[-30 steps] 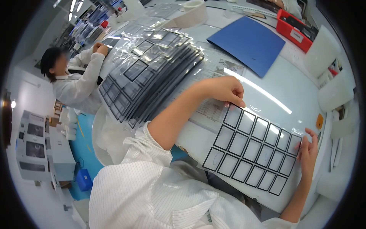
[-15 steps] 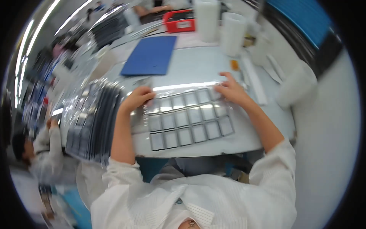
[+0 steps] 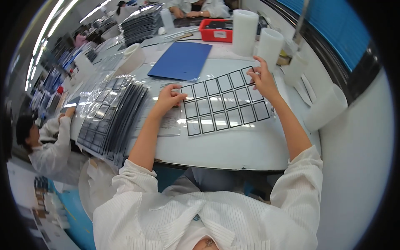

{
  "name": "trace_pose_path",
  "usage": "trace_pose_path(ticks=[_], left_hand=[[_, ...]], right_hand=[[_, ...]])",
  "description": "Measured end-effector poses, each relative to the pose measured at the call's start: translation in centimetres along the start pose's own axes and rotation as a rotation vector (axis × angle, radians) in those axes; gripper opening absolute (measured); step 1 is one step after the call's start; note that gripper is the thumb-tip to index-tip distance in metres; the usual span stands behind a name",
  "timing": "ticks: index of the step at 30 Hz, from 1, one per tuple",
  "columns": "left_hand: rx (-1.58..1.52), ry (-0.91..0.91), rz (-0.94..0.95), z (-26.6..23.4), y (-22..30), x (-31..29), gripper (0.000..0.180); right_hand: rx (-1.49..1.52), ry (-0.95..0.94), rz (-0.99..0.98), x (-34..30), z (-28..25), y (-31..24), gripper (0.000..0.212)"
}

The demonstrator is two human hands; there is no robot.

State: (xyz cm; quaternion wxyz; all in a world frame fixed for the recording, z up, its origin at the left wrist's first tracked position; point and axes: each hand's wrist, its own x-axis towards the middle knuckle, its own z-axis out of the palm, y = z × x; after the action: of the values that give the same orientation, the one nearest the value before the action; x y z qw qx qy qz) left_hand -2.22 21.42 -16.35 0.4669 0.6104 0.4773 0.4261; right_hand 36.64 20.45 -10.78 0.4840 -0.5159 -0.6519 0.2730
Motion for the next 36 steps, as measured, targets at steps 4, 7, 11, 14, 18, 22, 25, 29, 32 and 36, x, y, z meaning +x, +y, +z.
trace_pose_path(ticks=[4,7,11,14,18,22,25,29,32,36], left_hand=[[-0.305,0.097,0.041,-0.8,0.1,0.7,0.029],[-0.313,0.296,0.108,-2.2,-0.7,1.3,0.028],[-0.12,0.548,0.18,-3.8,-2.5,1.8,0.03],[0.184,0.617,0.171,-2.8,-3.3,2.8,0.031],[0.514,0.625,0.162,-2.2,-2.1,1.4,0.032],[0.498,0.643,0.267,-1.6,-1.0,1.3,0.031],[0.494,0.632,0.327,-2.1,-1.3,0.7,0.029],[0.332,0.454,0.432,-2.0,-1.4,-1.2,0.027],[0.388,0.117,0.415,2.4,2.5,-5.4,0.024],[0.466,0.015,0.327,-0.1,5.6,-18.5,0.02]], right_hand=[[0.124,0.064,-0.033,1.7,0.9,0.4,0.065],[0.233,0.089,-0.018,3.4,3.9,1.0,0.063],[0.325,0.141,0.009,6.7,7.9,2.9,0.061],[0.172,0.172,0.067,9.0,7.2,7.4,0.056],[-0.62,0.178,-0.01,9.5,8.9,8.2,0.054],[-0.593,0.084,-0.497,7.8,12.9,1.0,0.049],[-0.285,-0.183,-0.618,3.0,19.8,-10.8,0.047],[-0.181,-0.473,-0.942,-2.7,27.5,-22.0,0.051],[-0.179,-0.547,-1.036,-2.1,30.0,-23.0,0.056],[-0.068,-0.559,-1.121,-2.8,35.2,-24.8,0.063]])
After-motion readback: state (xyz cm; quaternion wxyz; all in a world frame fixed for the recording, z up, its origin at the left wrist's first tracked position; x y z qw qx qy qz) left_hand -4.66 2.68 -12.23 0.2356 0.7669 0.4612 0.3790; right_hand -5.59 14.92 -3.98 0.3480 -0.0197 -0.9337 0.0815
